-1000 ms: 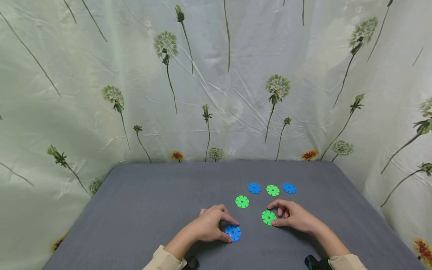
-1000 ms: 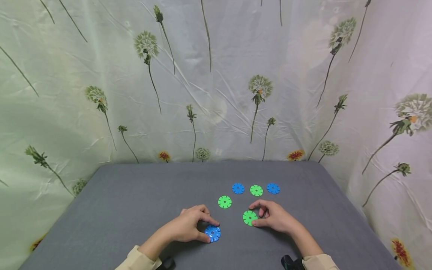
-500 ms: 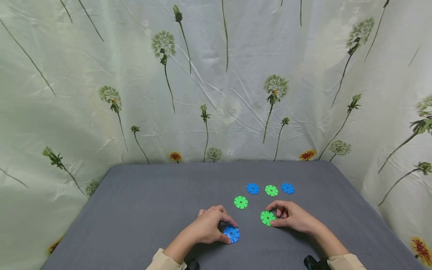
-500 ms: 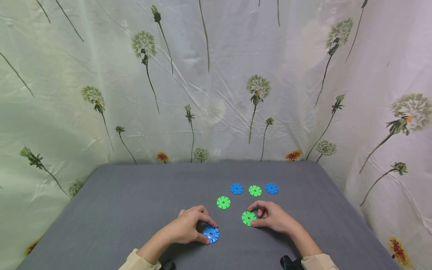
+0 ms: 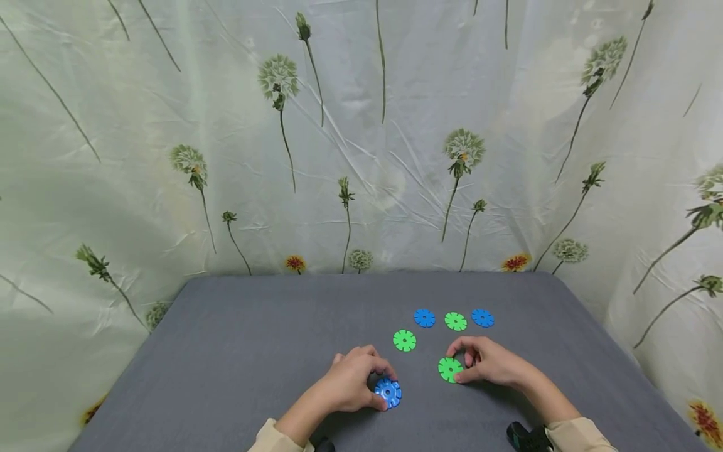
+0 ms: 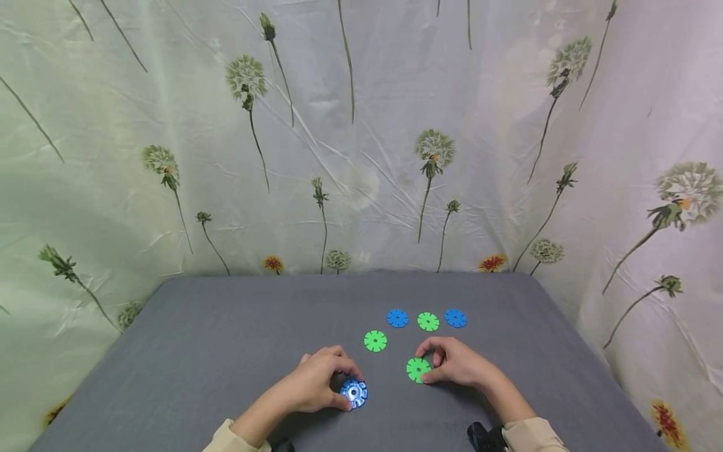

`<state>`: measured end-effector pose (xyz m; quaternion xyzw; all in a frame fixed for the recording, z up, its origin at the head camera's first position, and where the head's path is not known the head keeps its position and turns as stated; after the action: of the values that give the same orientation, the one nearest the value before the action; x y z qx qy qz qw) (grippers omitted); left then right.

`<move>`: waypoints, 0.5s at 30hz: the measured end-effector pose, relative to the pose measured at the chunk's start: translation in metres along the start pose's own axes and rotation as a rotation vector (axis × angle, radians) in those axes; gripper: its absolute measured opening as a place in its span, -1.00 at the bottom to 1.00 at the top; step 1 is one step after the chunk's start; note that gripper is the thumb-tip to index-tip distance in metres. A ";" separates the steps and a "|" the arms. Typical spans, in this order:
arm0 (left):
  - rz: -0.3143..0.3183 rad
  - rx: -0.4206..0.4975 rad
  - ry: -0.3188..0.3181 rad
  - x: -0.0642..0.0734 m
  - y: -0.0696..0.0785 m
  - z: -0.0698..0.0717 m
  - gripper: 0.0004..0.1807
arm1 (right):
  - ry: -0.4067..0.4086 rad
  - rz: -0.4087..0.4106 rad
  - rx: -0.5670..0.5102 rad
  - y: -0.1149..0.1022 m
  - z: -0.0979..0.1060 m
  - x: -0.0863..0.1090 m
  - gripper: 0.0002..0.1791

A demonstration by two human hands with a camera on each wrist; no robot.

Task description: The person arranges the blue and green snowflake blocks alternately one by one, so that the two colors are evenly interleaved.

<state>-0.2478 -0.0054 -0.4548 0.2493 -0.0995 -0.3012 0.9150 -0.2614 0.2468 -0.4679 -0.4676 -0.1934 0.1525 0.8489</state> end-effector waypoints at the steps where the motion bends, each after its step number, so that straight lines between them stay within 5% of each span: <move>1: -0.004 -0.012 0.005 0.000 0.001 0.000 -0.61 | 0.000 0.000 -0.006 0.000 0.000 0.000 -0.61; 7: -0.031 -0.053 0.028 0.003 0.004 -0.001 -0.56 | 0.000 0.018 -0.044 0.002 -0.002 0.002 -0.61; 15: -0.013 0.025 -0.004 -0.001 0.001 -0.002 -0.59 | 0.004 0.005 -0.108 0.003 0.002 0.002 -0.57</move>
<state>-0.2472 -0.0036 -0.4557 0.2609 -0.1034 -0.3063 0.9096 -0.2610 0.2512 -0.4693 -0.5134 -0.1983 0.1431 0.8226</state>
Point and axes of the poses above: each hand's wrist, its own x-axis away from the middle knuckle, its own z-axis out of the back of the hand, y = z × x, the point moved 8 cm from there along -x, towards the middle knuckle, and after that the axes turned 1 degree about -x, right-handed, at the moved point
